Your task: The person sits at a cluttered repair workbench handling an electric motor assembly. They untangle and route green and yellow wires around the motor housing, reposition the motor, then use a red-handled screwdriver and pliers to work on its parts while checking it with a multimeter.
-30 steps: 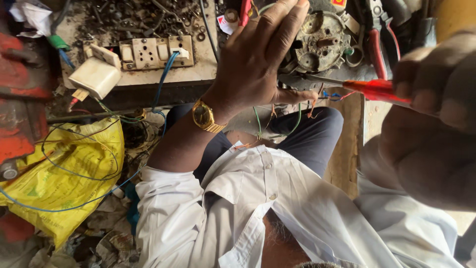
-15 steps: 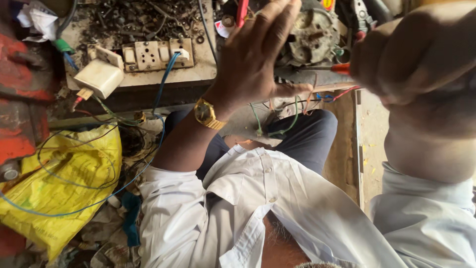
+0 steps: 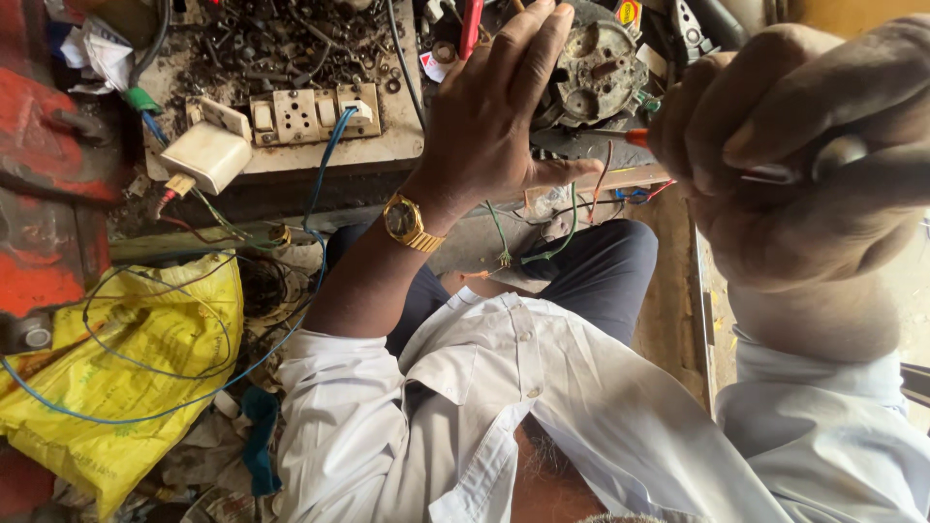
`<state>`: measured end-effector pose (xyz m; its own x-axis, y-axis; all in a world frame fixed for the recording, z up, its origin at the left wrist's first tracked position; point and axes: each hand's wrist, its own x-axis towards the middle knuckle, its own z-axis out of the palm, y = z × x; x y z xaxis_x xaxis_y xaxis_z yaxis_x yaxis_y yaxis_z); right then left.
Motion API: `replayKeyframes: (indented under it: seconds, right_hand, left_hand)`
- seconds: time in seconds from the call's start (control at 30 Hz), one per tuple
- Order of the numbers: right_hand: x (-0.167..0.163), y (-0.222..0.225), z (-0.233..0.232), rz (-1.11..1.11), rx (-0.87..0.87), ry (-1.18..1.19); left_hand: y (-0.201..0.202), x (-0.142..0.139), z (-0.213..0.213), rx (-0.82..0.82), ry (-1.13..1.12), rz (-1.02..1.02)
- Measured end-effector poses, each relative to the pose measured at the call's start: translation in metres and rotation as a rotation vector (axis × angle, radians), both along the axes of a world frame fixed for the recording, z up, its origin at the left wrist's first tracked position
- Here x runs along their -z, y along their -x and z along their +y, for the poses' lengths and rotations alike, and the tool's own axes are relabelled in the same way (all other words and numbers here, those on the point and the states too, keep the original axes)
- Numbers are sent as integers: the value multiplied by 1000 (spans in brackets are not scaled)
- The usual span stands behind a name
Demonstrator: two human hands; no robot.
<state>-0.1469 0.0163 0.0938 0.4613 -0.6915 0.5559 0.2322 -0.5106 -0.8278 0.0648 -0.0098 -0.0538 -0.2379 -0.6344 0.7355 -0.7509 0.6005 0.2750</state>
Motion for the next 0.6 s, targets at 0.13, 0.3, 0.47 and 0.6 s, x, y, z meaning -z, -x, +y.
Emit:
replayKeyframes:
  seconds: [0.13,0.3,0.47,0.6]
  right_hand:
    - [2,-4,0,-21,47,22]
    - [5,-1,7,-44,121,-73]
    - [9,1,7,-36,111,-5]
    - [13,6,10,-54,99,-65]
  left_hand:
    - [1,3,-1,6,-10,-7]
    - [1,4,-1,-9,-1,-20]
    - [0,2,0,-6,-14,-15]
    - [0,0,1,-22,-27,-20]
